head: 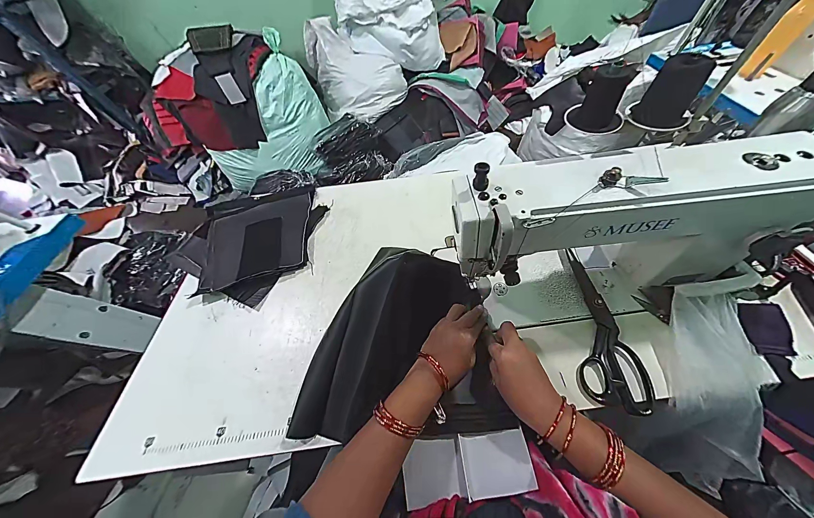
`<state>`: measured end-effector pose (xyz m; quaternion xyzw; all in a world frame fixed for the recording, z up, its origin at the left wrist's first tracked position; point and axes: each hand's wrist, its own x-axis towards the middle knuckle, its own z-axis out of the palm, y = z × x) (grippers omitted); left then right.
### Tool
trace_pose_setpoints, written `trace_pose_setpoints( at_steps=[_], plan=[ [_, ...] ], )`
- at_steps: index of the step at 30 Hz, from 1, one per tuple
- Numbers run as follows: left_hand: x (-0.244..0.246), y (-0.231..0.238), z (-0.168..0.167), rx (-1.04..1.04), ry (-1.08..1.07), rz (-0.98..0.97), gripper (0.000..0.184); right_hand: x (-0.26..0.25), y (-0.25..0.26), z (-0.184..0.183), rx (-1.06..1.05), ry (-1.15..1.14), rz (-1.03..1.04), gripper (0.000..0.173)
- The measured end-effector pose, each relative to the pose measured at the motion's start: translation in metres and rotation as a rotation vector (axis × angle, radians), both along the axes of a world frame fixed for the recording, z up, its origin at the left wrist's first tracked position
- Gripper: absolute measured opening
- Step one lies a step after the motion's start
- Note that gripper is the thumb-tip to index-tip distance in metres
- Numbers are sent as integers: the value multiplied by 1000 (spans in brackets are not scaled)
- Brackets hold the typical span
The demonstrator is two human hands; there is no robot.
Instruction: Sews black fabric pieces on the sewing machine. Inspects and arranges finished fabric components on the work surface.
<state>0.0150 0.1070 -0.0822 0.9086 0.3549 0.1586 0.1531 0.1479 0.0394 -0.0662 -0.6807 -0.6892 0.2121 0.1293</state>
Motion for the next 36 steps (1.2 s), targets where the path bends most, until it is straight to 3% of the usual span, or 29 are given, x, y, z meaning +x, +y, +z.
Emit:
trace_pose_setpoints(
  at_steps=[3,8,13,16,21,27,31,36],
  plan=[
    [-4,-1,-13,130,-131,6,34,-1,-1,-7,109,-8,-1,23],
    [-6,-1,-16,94,-183,15,35,-2,1,-9,137,-20,-8,24],
    [-6,12,-6,-76,-128,26,38,-1,18,-7,96,-22,-23,28],
    [-3,23,-11,-24,-182,33,32,0,28,-12,165,-6,-31,26],
    [-1,42,-2,-101,-126,41,33,3,46,3,-36,47,-28,35],
    [-2,60,6,-159,-21,-10,31,3,62,17,-169,63,-24,34],
    [-1,52,7,-192,-34,55,32,6,57,10,-86,115,-61,37],
    [1,1,10,-300,-98,231,37,16,39,-4,72,152,-116,39]
  ],
)
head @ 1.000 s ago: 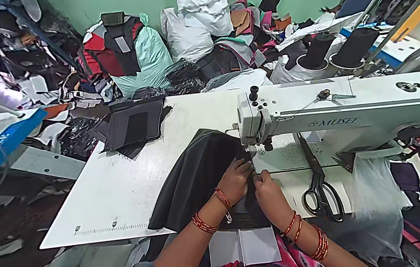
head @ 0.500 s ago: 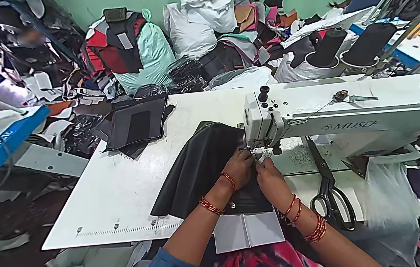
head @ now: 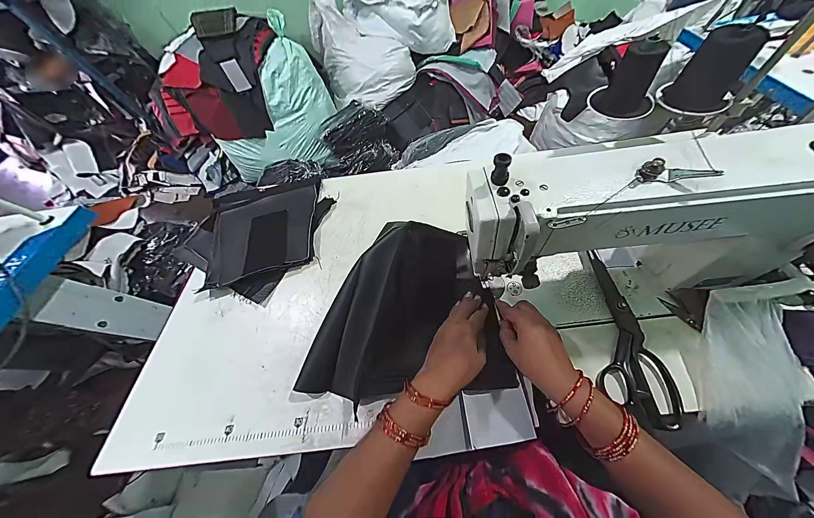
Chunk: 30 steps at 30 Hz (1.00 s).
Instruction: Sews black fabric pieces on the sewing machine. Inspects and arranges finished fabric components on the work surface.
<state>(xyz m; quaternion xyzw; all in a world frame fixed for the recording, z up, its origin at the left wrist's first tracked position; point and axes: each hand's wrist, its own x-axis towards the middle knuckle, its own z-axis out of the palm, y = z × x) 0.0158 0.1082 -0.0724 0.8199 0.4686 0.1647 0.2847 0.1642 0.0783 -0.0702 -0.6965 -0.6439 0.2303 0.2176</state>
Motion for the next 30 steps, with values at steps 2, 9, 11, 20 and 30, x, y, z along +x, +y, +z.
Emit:
trace_pose_setpoints(
  at_steps=[2,9,11,20,30],
  plan=[
    [-3,-20,12,-113,101,-35,44,2,-10,3,-39,-4,-7,41],
    [-2,-43,35,-247,483,-224,90,14,-32,8,-131,125,-9,47],
    [0,-44,34,-224,503,-216,90,17,-40,5,-85,145,9,49],
    [4,-54,10,36,356,-70,62,34,-49,15,-234,267,-39,55],
    [6,-63,-20,343,170,34,46,26,-61,5,-162,191,30,42]
  ],
)
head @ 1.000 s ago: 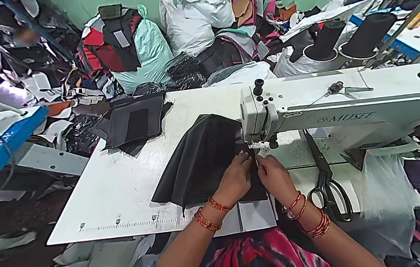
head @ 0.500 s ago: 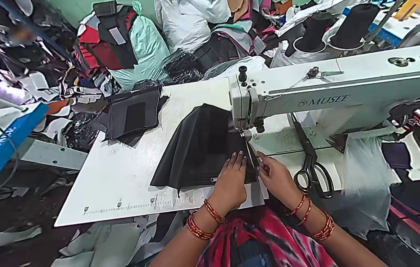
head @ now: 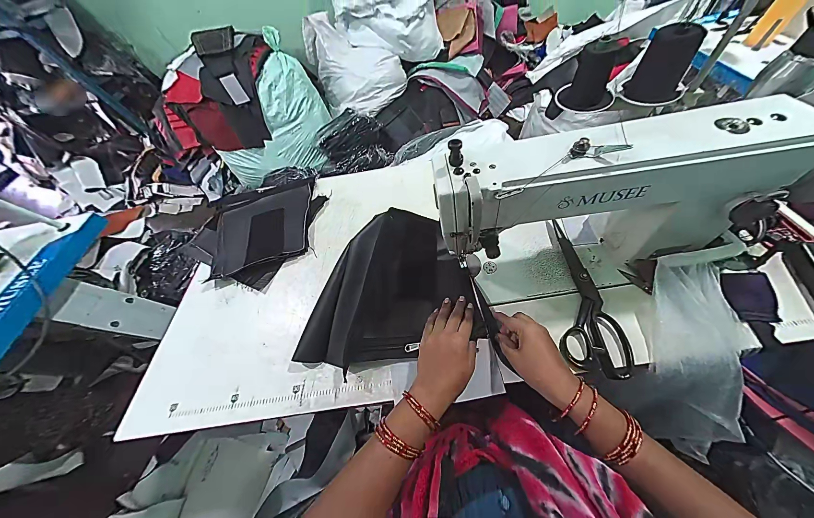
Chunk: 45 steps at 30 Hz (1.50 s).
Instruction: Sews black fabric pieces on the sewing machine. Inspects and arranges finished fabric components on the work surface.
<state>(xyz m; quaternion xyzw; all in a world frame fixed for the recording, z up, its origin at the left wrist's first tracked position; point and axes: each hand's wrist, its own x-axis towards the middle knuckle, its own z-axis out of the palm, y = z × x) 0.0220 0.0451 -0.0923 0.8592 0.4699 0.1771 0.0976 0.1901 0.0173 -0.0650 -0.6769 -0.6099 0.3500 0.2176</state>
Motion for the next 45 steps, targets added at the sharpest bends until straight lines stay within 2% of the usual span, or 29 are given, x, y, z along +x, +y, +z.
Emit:
trace_pose_setpoints(
  at_steps=[4,8,14,16,19,22,29,33,36,41,45],
  plan=[
    [4,-1,3,22,-58,34,43,1,1,-1,4,0,23,43],
    [11,-4,2,7,-10,54,45,2,1,-1,6,6,35,43],
    [10,-5,-9,109,39,16,48,3,0,-4,20,22,41,43],
    [11,-7,2,20,47,41,49,3,0,-4,27,28,44,42],
    [17,-7,30,-275,182,104,59,4,1,-5,26,20,43,42],
    [23,-2,41,-370,256,115,62,5,1,-3,12,32,39,43],
    [29,-1,39,-345,193,62,48,7,2,0,-9,74,42,44],
    [23,-5,35,-292,199,35,54,12,6,6,-58,23,41,45],
    [24,-4,37,-331,221,53,59,18,8,11,-91,-11,68,45],
    [32,2,44,-393,248,79,54,20,9,11,-90,-11,82,45],
    [27,2,31,-211,157,10,41,19,8,9,-71,19,87,45]
  ],
)
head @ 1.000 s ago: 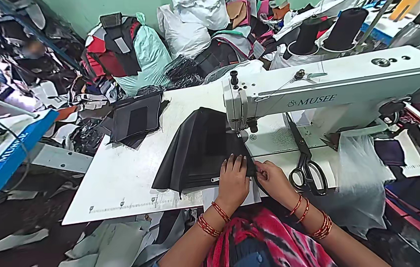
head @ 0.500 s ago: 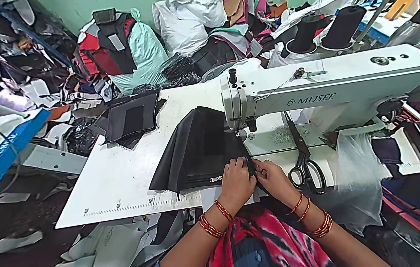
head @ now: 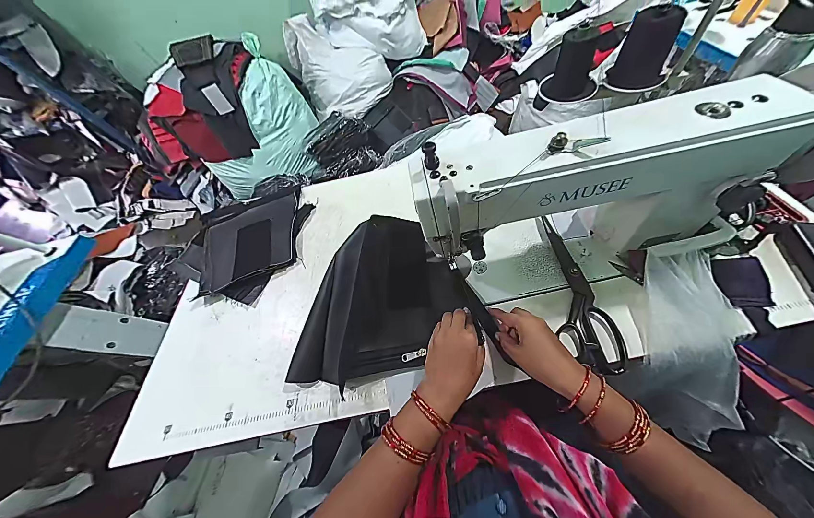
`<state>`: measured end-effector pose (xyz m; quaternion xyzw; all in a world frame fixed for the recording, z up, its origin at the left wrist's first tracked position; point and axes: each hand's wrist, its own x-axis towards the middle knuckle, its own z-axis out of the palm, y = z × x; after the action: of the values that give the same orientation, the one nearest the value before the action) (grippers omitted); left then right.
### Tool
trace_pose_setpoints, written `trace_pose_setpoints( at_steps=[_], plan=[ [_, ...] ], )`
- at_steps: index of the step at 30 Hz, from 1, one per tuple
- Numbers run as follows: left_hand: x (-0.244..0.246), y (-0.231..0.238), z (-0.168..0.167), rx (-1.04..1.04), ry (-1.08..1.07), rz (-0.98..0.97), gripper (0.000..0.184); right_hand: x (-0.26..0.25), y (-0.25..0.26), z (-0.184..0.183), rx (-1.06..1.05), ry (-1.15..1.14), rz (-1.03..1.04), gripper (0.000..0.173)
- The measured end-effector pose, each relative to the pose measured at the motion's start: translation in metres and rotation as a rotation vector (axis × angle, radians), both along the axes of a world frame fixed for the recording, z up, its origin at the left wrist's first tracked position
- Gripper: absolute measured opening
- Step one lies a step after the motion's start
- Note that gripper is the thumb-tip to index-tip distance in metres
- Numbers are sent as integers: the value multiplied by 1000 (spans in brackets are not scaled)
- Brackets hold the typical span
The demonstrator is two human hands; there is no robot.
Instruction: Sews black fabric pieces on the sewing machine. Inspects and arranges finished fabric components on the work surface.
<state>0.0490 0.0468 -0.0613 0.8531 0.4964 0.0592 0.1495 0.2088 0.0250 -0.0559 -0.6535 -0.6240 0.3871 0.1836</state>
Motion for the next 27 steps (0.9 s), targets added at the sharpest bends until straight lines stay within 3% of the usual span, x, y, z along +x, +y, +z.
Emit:
trace_pose_setpoints(
  at_steps=[8,18,27],
  plan=[
    [-19,14,13,-202,-138,-7,40,-18,-1,-3,-52,104,4,52],
    [-12,11,13,-120,20,-119,41,-12,0,-6,-109,245,-13,55],
    [-16,5,3,26,-53,-144,35,-11,0,-5,-89,211,13,55]
  ],
)
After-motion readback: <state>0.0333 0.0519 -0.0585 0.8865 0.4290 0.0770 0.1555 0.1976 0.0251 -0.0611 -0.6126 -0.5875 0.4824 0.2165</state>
